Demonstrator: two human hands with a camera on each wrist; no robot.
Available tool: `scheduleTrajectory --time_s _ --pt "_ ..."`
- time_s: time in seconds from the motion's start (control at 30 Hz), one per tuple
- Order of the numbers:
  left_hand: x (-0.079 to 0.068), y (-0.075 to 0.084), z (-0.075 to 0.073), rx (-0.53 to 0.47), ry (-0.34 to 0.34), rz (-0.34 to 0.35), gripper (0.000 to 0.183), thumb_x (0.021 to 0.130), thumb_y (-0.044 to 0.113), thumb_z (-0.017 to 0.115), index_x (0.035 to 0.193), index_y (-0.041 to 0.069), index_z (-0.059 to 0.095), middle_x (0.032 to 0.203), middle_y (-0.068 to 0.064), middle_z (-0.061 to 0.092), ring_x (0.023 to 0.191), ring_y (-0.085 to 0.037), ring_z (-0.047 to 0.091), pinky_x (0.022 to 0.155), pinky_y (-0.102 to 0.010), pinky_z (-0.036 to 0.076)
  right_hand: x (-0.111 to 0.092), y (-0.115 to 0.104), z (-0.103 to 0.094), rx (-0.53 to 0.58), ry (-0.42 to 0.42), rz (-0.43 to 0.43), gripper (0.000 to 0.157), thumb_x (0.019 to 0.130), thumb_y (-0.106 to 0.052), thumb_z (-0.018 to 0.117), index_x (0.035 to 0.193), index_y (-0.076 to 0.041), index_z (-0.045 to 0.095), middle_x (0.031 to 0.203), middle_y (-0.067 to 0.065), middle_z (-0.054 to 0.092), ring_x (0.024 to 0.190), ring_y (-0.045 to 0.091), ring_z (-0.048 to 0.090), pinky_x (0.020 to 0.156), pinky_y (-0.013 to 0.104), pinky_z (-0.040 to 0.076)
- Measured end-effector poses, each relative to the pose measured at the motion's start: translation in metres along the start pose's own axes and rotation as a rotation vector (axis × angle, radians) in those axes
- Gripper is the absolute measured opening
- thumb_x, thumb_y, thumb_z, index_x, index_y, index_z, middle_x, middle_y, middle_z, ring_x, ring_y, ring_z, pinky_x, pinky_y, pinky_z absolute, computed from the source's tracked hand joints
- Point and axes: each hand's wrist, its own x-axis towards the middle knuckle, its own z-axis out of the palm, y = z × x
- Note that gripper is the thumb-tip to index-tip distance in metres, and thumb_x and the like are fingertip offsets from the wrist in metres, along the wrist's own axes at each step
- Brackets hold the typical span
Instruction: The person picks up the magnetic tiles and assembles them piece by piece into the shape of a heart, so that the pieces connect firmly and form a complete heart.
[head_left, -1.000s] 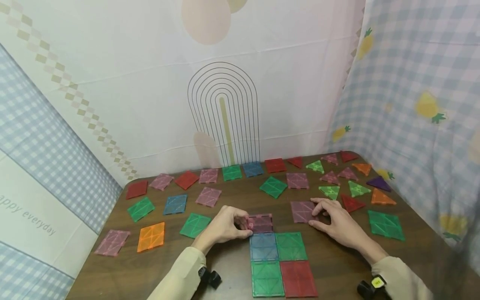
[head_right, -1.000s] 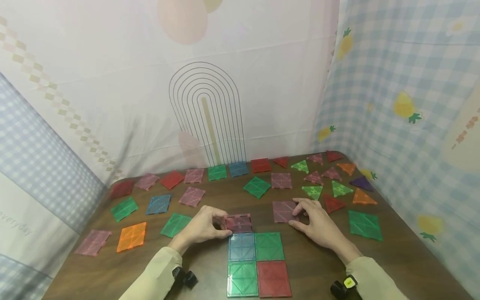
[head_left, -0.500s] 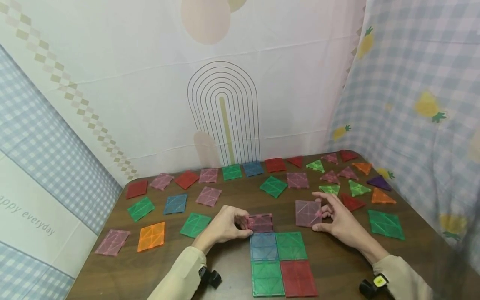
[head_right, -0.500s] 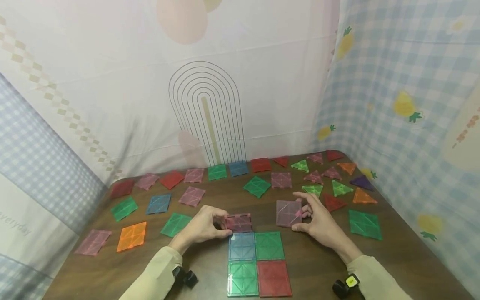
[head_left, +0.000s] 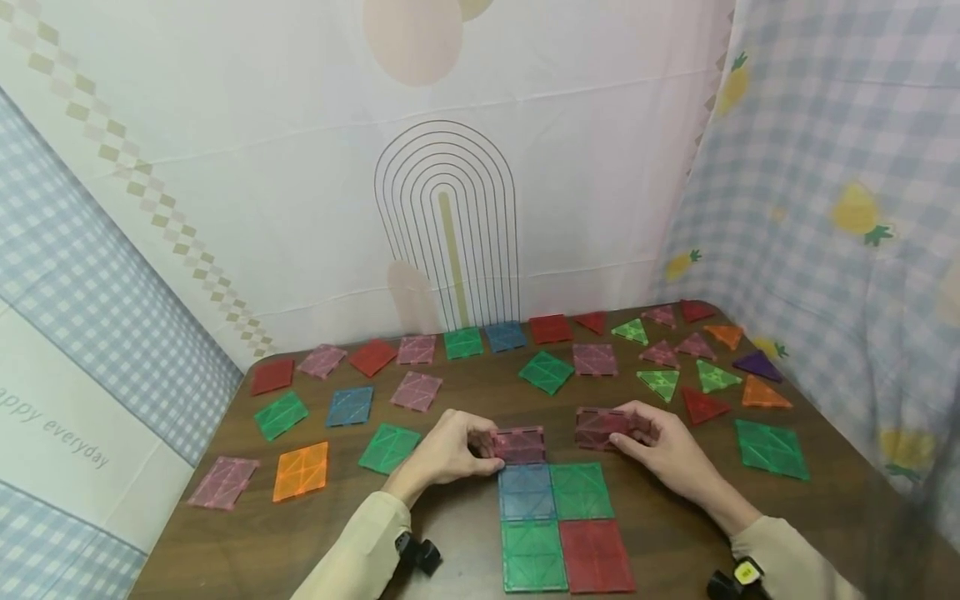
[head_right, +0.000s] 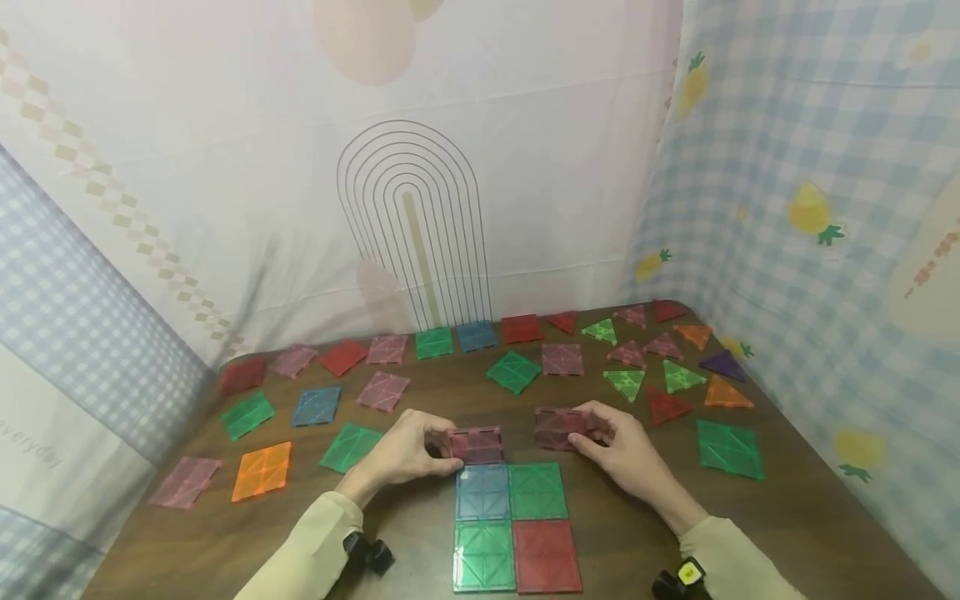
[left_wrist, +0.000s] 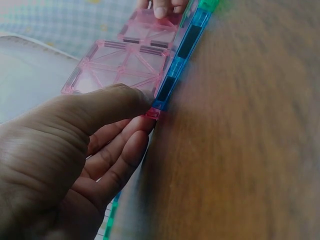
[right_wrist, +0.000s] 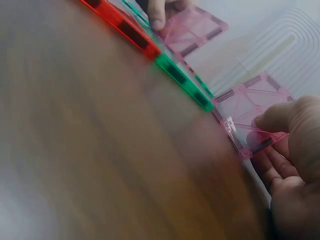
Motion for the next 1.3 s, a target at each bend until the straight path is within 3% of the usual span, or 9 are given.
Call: scheduleTrajectory --time_s 0.27,0.53,0.7,0.83,0.93,1.07,1.3 --pt "0.0 0.003 0.0 -0.004 -0.006 -0.004 0.017 0.09 0.006 0.093 0.101 0.015 0.083 0.087 0.006 0.079 0.077 -0.002 0.073 0.074 -0.024 0.063 -0.001 -0.015 0.021 0.013 -0.107 -0.008 0.022 0.108 -0.024 0.076 0.13 -0.021 0.076 0.105 0.001 0.078 0.085 0.018 0.071 0.069 0.031 0.056" --pt "0.002 0.005 -0.001 -0.012 -0.023 0.012 0.019 0.09 0.007 0.094 0.104 0.014 0.084 0.088 0.007 0.079 0.079 -0.002 0.074 0.076 -0.025 0.064 -0.007 -0.021 0.019 -0.013 -0.173 -0.006 0.025 0.109 -0.024 0.075 0.133 -0.014 0.074 0.112 0.002 0.077 0.095 0.017 0.074 0.076 0.032 0.061" --pt "0.0 -0.002 -0.012 0.013 0.001 0.036 0.027 0.089 0.014 0.096 0.113 0.018 0.085 0.097 0.009 0.082 0.088 -0.005 0.076 0.083 -0.028 0.065 -0.007 -0.019 0.017 -0.023 -0.201 -0.003 0.029 0.109 -0.024 0.075 0.135 -0.01 0.072 0.117 0.003 0.077 0.1 0.014 0.074 0.082 0.031 0.062" --pt "-0.008 -0.009 -0.029 0.071 0.075 0.071 0.039 0.088 0.019 0.098 0.124 0.016 0.083 0.112 0.005 0.083 0.102 -0.013 0.078 0.093 -0.035 0.064 -0.005 -0.016 0.018 -0.004 -0.222 0.001 0.028 0.109 -0.023 0.075 0.135 -0.013 0.072 0.12 0.003 0.077 0.101 0.015 0.074 0.083 0.032 0.063" --pt "-0.02 -0.009 -0.046 0.111 0.174 0.069 0.052 0.086 0.021 0.1 0.133 0.012 0.078 0.123 -0.002 0.082 0.111 -0.024 0.078 0.099 -0.046 0.064 -0.004 -0.014 0.019 0.008 -0.237 -0.002 0.028 0.109 -0.023 0.075 0.136 -0.015 0.072 0.12 0.003 0.077 0.102 0.016 0.074 0.084 0.032 0.063" --pt "-0.044 -0.006 -0.063 0.141 0.32 0.0 0.063 0.086 0.029 0.1 0.142 0.013 0.074 0.132 -0.007 0.079 0.114 -0.035 0.076 0.099 -0.06 0.062 -0.003 -0.014 0.019 0.016 -0.247 -0.004 0.028 0.11 -0.023 0.074 0.137 -0.015 0.071 0.119 0.003 0.077 0.102 0.017 0.074 0.084 0.032 0.063" --pt "-0.09 -0.019 -0.068 0.27 0.467 -0.132 0.083 0.081 0.043 0.101 0.149 0.011 0.068 0.141 -0.008 0.072 0.125 -0.036 0.07 0.101 -0.059 0.061 -0.005 -0.013 0.017 0.028 -0.248 0.011 0.028 0.11 -0.024 0.073 0.137 -0.014 0.071 0.118 0.005 0.077 0.102 0.017 0.074 0.083 0.032 0.062"
